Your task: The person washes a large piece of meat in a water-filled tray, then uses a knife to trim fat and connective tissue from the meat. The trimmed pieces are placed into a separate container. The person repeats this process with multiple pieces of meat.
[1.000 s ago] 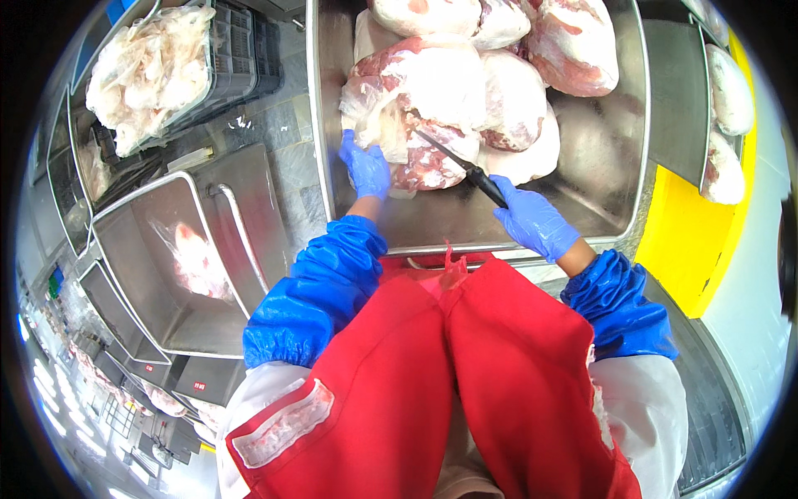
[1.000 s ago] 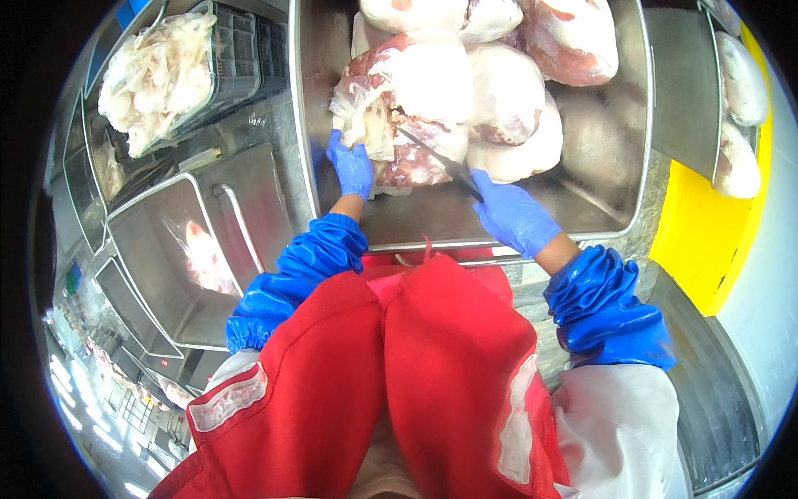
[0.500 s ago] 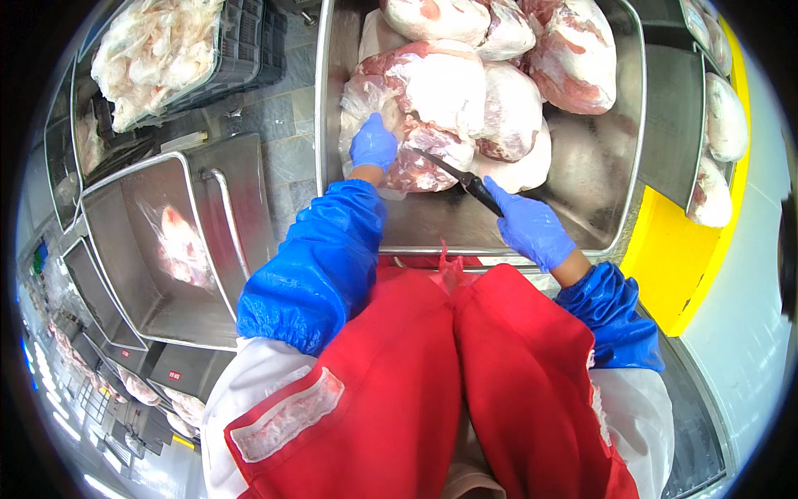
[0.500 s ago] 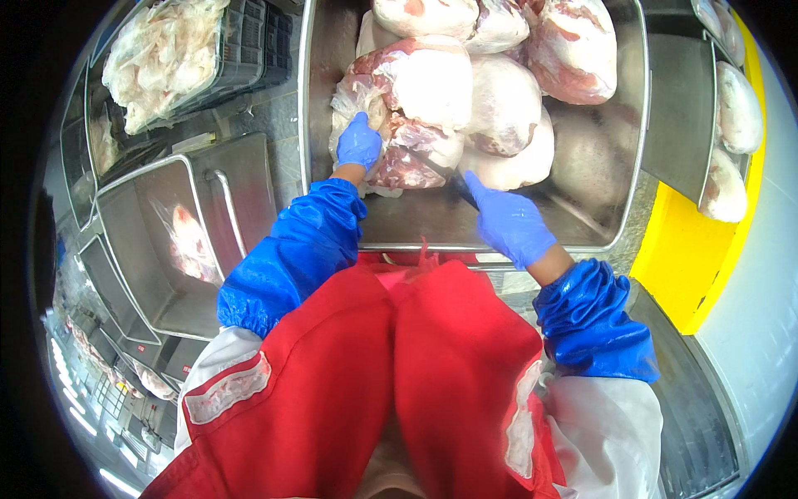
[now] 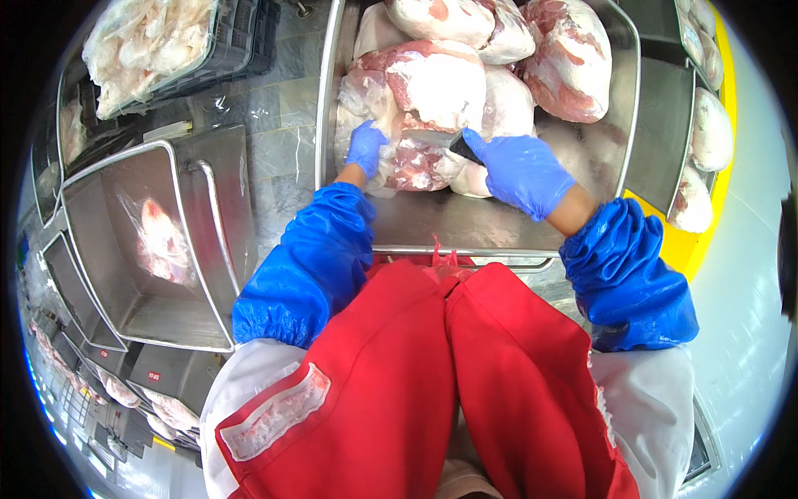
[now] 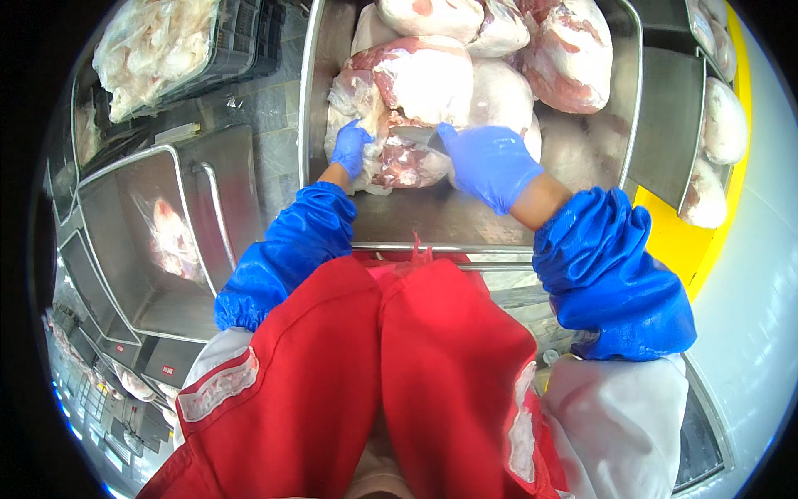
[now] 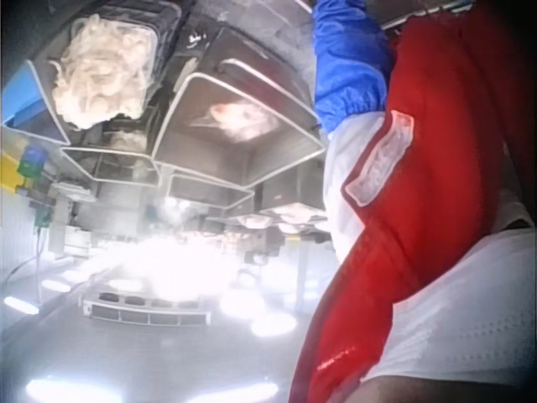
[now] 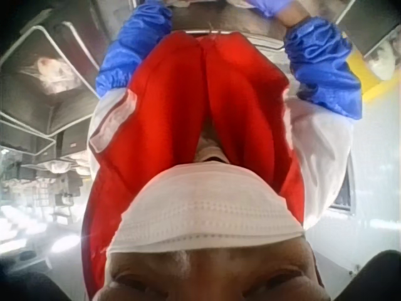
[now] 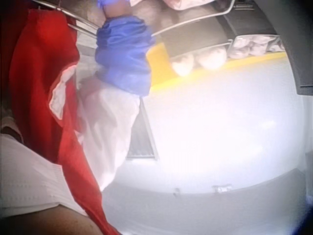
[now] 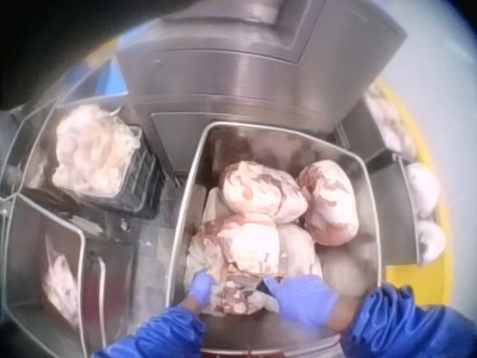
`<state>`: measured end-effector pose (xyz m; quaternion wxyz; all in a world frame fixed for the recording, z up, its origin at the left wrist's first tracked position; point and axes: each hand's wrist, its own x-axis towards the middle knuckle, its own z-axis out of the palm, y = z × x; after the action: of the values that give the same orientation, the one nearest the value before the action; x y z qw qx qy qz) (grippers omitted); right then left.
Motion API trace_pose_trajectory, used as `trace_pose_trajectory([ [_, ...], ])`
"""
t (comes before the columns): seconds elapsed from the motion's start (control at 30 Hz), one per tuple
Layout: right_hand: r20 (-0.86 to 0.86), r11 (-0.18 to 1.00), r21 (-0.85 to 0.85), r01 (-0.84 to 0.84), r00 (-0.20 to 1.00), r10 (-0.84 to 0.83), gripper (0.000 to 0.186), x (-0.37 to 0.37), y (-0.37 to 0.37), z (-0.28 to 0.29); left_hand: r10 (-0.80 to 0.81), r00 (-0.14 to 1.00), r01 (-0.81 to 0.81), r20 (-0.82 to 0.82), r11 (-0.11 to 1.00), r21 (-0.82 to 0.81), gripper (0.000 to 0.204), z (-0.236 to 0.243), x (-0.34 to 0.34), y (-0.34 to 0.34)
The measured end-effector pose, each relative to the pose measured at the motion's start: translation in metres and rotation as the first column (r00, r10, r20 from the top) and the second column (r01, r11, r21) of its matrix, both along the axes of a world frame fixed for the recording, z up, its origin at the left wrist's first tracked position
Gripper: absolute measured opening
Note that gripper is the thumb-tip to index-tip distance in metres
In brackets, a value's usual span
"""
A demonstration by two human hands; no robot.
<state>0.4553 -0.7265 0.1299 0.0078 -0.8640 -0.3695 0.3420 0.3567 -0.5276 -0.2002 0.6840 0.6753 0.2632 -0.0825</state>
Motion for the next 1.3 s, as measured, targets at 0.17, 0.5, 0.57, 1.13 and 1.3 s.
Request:
trace_pose_trajectory([
  [0.17, 0.048, 0.984, -0.064, -0.167, 0.984, 0.170, 0.029, 0.026, 0.026, 0.002, 0.100, 0.984, -0.131, -0.146, 0.967, -0.219, 0.025, 0.078, 0.019, -0.013],
  [0.5, -0.114, 0.894, -0.226, -0.388, 0.922, 0.371, 0.013, 0.051, 0.130, 0.005, 0.167, 0.920, -0.320, -0.354, 0.841, -0.437, 0.036, 0.097, 0.029, -0.012],
  [0.57, -0.097, 0.909, -0.235, -0.344, 0.939, 0.331, 0.013, 0.049, 0.132, 0.004, 0.202, 0.872, -0.423, -0.447, 0.772, -0.475, 0.042, 0.111, 0.034, -0.013],
  [1.13, 0.035, 0.997, 0.028, 0.065, 0.997, -0.066, 0.045, -0.030, -0.033, -0.038, 0.169, 0.962, -0.235, -0.213, 0.912, -0.337, 0.041, 0.067, 0.021, 0.001],
  [1.3, 0.107, 0.999, 0.001, 0.051, 0.993, -0.051, 0.056, -0.055, -0.081, -0.097, 0.160, 0.951, -0.263, -0.265, 0.870, -0.417, 0.037, 0.081, 0.029, 0.004],
])
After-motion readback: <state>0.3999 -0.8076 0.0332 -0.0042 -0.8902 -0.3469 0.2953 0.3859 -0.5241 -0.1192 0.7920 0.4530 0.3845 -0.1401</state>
